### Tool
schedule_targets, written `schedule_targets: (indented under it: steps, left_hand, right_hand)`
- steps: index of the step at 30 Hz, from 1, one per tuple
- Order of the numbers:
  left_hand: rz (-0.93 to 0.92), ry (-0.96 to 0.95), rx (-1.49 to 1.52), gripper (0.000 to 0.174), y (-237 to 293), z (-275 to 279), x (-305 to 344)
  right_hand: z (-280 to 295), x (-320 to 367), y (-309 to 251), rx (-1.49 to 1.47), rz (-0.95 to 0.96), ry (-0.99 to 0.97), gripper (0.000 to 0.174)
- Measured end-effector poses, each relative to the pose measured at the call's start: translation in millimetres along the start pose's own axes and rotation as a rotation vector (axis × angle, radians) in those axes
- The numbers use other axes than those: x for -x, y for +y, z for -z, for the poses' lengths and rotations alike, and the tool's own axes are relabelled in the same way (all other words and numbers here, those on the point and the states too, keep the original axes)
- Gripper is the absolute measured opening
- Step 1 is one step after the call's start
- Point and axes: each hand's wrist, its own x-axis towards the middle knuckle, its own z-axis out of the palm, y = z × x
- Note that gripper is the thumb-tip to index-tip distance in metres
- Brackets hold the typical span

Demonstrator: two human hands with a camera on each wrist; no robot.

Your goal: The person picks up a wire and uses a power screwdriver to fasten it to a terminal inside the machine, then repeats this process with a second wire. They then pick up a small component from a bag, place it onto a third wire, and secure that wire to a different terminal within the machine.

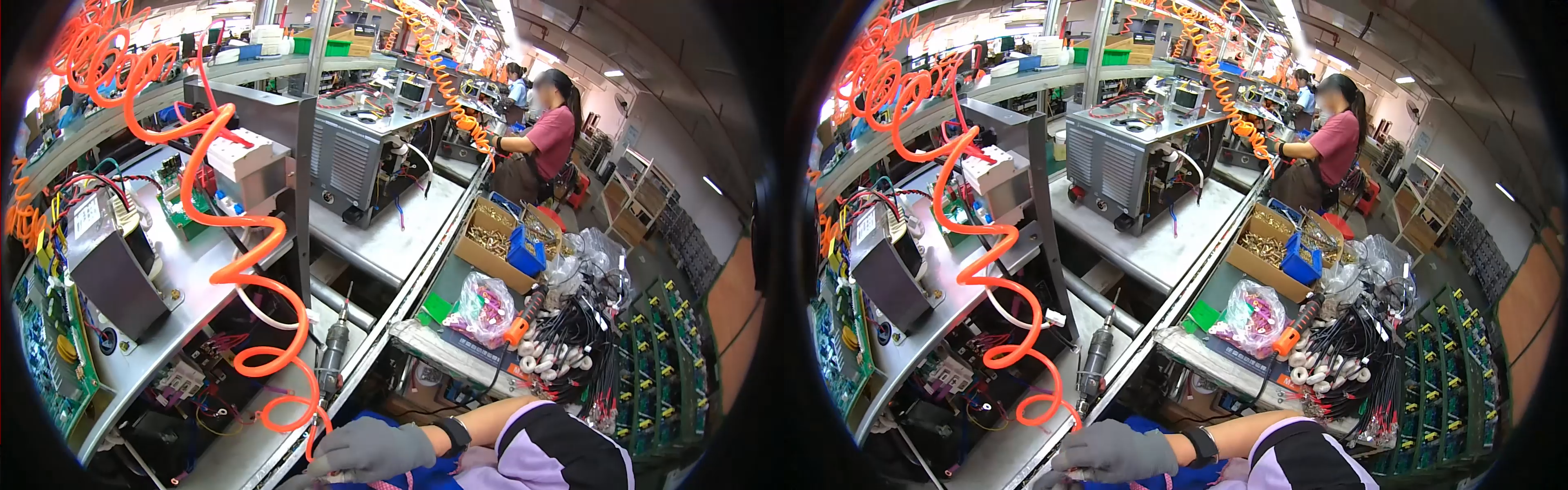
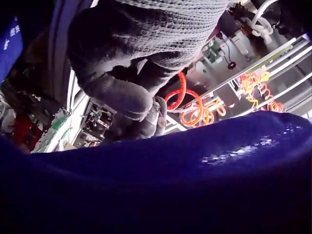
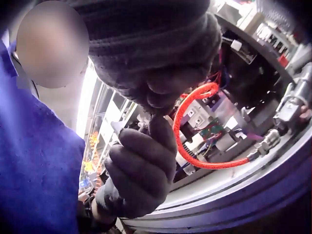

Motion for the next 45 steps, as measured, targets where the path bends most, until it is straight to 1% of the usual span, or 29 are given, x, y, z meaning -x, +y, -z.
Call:
schedule_targets:
  steps: [1, 2, 4, 5, 7, 8, 10, 11, 14, 15, 18, 20, 22, 24, 26, 27, 30, 32, 33, 34, 35, 36, 37, 38, 39, 40, 41, 44, 45]
  left_hand:
    - [-0.070, 0.216, -0.038, 0.037, 9.0, -6.2, 7.4]
    - [-0.156, 0.374, -0.165, 0.032, 2.6, 10.5, 12.0]
    - [-0.254, 0.732, -0.663, 0.030, 12.2, 26.2, 10.8]
    - [-0.355, 0.793, -0.886, 0.029, 9.2, 43.1, 8.1]
    - [-0.563, 0.900, -1.333, 0.026, -5.9, 76.3, -6.0]
    - [-0.492, 0.879, -1.415, 0.025, -10.1, 83.1, -12.5]
    - [-0.341, 0.832, -1.575, 0.023, -11.4, 85.3, -26.8]
    - [-0.347, 0.821, -1.607, 0.023, -20.9, 94.1, -35.3]
    - [-0.432, 0.876, -1.685, 0.023, -25.4, 97.5, -42.3]
    - [-0.324, 0.885, -1.696, 0.025, -23.2, 96.1, -39.2]
    - [-0.578, 0.919, -1.220, 0.027, -3.7, 54.1, -15.0]
    - [-0.331, 0.628, -0.662, 0.061, -14.8, 55.6, 12.6]
    - [-0.198, 0.238, -0.484, 0.034, 1.6, 35.8, 29.2]
    - [-0.071, 0.335, -0.578, 0.029, 1.3, 13.7, 28.6]
    - [-0.028, 0.348, -0.494, 0.024, -6.0, 15.2, 32.4]
    - [0.011, 0.364, -0.385, 0.020, -5.6, 11.6, 34.3]
    - [-0.037, 0.297, -0.345, 0.019, -17.1, 12.1, 32.7]
    - [-0.130, 0.368, -0.488, 0.015, -23.7, 10.0, 22.7]
    - [-0.151, 0.385, -0.576, 0.014, -27.1, 13.8, 16.7]
    - [-0.173, 0.399, -0.666, 0.014, -27.1, 17.6, 10.8]
    - [-0.159, 0.392, -0.640, 0.012, -22.4, 22.1, 5.4]
    - [-0.208, 0.450, -0.699, 0.014, -16.8, 30.1, -1.2]
    - [-0.257, 0.509, -0.758, 0.015, -11.3, 41.0, -8.2]
    - [-0.308, 0.566, -0.817, 0.017, -7.8, 51.8, -15.0]
    - [-0.269, 0.636, -0.868, 0.018, -7.5, 62.0, -22.7]
    - [-0.229, 0.706, -0.918, 0.020, -8.5, 72.2, -30.5]
    - [-0.190, 0.775, -0.967, 0.021, -8.8, 80.2, -36.4]
    - [-0.111, 0.771, -1.128, 0.028, 0.3, 98.3, -44.3]
    - [-0.172, 0.817, -1.194, 0.029, -9.1, 108.6, -46.1]
  right_hand:
    - [4.3, -7.1, -3.5, -0.013, -0.006, 0.013, 0.022]
    - [6.2, -11.7, -2.9, -0.062, -0.009, 0.068, 0.021]
    - [9.0, -19.1, -1.8, -0.160, -0.009, 0.177, 0.019]
    - [8.9, -23.2, -5.2, -0.200, -0.013, 0.216, 0.016]
    - [0.9, -18.3, 0.8, -0.285, -0.141, 0.094, 0.017]
    - [-3.4, -14.9, 2.4, -0.327, -0.207, 0.034, 0.017]
    - [-9.1, -13.8, 0.4, -0.208, -0.193, -0.038, 0.019]
    - [-10.6, -13.2, -0.6, -0.149, -0.186, -0.076, 0.021]
    - [-14.9, -10.4, -1.3, 0.076, -0.062, -0.023, 0.023]
    - [-13.8, -8.5, -1.6, 0.156, -0.071, -0.071, 0.023]
    - [-5.5, -10.8, -6.6, 0.322, -0.085, -0.247, 0.027]
    - [-14.6, -6.4, -2.0, 0.348, 0.009, -0.197, 0.020]
    - [-17.9, -10.6, -6.3, 0.347, -0.037, -0.366, 0.018]
    - [-19.6, -12.7, -10.6, 0.280, 0.001, -0.396, 0.019]
    - [-23.0, -11.3, -9.1, 0.212, 0.018, -0.365, 0.020]
    - [-22.6, -10.5, -7.6, 0.155, -0.004, -0.361, 0.021]
    - [-20.0, -5.1, -0.6, 0.041, -0.077, -0.346, 0.025]
    - [-23.1, 1.6, 7.0, 0.010, -0.105, -0.325, 0.026]
    - [-22.6, 1.8, 7.4, 0.078, -0.136, -0.356, 0.030]
    - [-19.3, 0.9, 5.9, 0.108, -0.155, -0.317, 0.032]
    - [-13.0, -0.7, 1.5, 0.138, -0.176, -0.277, 0.034]
    - [-4.0, -2.9, -3.9, 0.168, -0.199, -0.239, 0.036]
    - [12.8, -8.8, -10.1, 0.174, -0.173, -0.114, 0.041]
    - [27.0, -8.2, -13.2, 0.153, -0.276, -0.040, 0.043]
    - [32.7, -7.9, -16.0, 0.187, -0.304, -0.088, 0.043]
    - [35.9, 5.2, 10.6, 0.068, -0.401, 0.234, 0.044]
    - [37.9, 10.9, 32.7, 0.115, -0.473, 0.294, 0.047]
    - [29.0, 10.4, 82.8, 0.211, -0.669, 0.426, 0.055]
    - [24.4, 11.4, 97.4, 0.233, -0.734, 0.458, 0.057]
